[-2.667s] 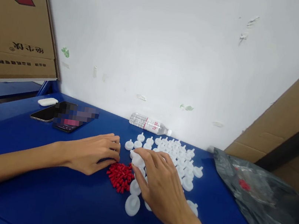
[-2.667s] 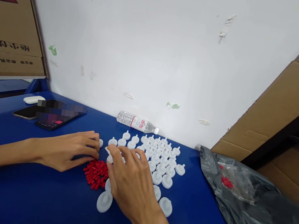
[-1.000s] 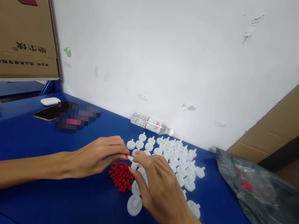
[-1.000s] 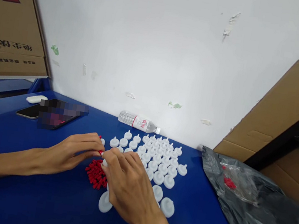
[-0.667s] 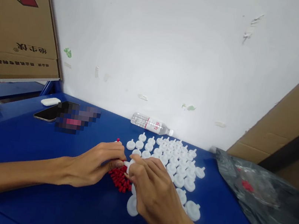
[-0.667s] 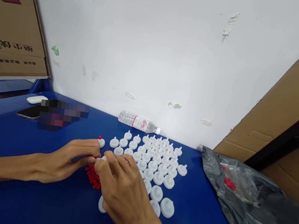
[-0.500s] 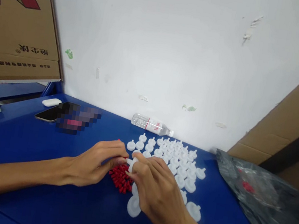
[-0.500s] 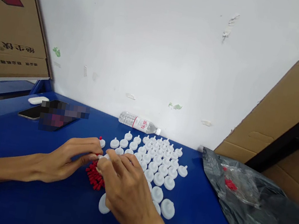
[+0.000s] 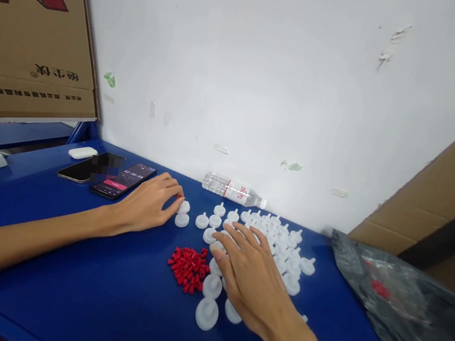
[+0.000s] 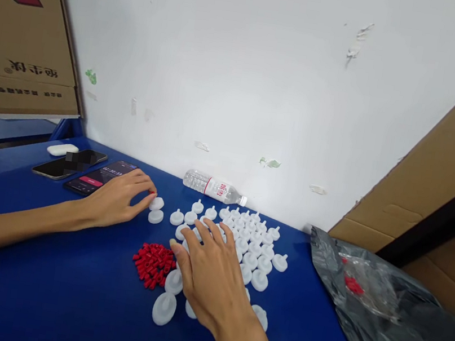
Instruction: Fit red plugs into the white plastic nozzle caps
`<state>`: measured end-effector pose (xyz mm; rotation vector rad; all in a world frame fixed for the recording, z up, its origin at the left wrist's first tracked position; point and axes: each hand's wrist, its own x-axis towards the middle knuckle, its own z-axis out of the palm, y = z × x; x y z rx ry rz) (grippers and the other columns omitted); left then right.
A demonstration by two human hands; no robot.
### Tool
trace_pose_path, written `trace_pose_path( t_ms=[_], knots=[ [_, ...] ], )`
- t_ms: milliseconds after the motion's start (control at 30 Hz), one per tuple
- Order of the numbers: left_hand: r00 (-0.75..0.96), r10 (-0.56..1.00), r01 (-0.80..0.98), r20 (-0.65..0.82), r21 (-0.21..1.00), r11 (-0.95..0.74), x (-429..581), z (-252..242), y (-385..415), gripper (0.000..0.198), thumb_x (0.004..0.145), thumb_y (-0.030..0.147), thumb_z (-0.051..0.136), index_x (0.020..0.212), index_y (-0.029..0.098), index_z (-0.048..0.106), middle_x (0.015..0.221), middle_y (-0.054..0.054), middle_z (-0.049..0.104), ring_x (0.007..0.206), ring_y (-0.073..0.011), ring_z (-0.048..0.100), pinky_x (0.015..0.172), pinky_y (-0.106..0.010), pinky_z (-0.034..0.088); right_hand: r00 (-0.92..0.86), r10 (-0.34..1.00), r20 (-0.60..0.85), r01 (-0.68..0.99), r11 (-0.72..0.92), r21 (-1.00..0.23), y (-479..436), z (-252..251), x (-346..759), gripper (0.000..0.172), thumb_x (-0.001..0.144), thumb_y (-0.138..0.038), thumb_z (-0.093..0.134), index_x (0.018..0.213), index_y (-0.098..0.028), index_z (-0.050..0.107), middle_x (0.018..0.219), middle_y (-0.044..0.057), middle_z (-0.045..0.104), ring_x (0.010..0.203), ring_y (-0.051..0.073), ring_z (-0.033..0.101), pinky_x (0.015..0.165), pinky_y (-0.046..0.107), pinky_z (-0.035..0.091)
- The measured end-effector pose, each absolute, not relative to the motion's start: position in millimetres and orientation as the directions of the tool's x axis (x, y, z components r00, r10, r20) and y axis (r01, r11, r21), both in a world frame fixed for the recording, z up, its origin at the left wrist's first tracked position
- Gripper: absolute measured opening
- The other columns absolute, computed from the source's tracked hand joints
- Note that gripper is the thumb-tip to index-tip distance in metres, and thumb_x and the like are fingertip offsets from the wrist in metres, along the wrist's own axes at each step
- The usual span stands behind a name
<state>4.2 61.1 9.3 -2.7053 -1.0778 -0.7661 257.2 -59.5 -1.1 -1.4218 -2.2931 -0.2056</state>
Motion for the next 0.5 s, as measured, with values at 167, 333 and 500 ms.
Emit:
trace_pose_path(
  t_ms=[167,333,500],
  knots=[
    [0.612,0.638,0.716,0.467,0.017,-0.698,4,4,65,0.027,0.103,0.027,0.045,0.093,0.012,0.065,0.096,-0.009,0.067,0.096,-0.0252,0.053,0.087,-0.04,0.045,-0.355,0.835,0.421,0.888,0.442,-0.129,-60,5,256,0.04,0.108,-0.035,0.031,0.112,-0.026,0.069,0.114,0.003,0.073,0.122,0.025,0.059,0.115,0.053,0.032],
    [0.548,0.671,0.784,0.5,-0.027,-0.62,2,9,66,0.028,0.104,0.028,0.041,0.101,0.011,0.064,0.102,-0.012,0.066,0.1,-0.0269,0.052,0.089,-0.041,0.044,-0.358,0.84,0.408,0.886,0.443,-0.135,-62,12,254,0.042,0.108,-0.034,0.031,0.098,-0.026,0.072,0.095,0.001,0.075,0.113,0.024,0.062,0.114,0.053,0.031],
    [0.541,0.694,0.811,0.476,-0.076,-0.58,-1,7,71,0.029,0.104,0.027,0.041,0.102,0.01,0.065,0.102,-0.014,0.064,0.102,-0.0295,0.052,0.086,-0.042,0.045,-0.377,0.855,0.356,0.885,0.446,-0.134,-63,8,252,0.046,0.109,-0.035,0.031,0.09,-0.026,0.072,0.09,0.0,0.077,0.116,0.025,0.063,0.117,0.053,0.027]
  ],
)
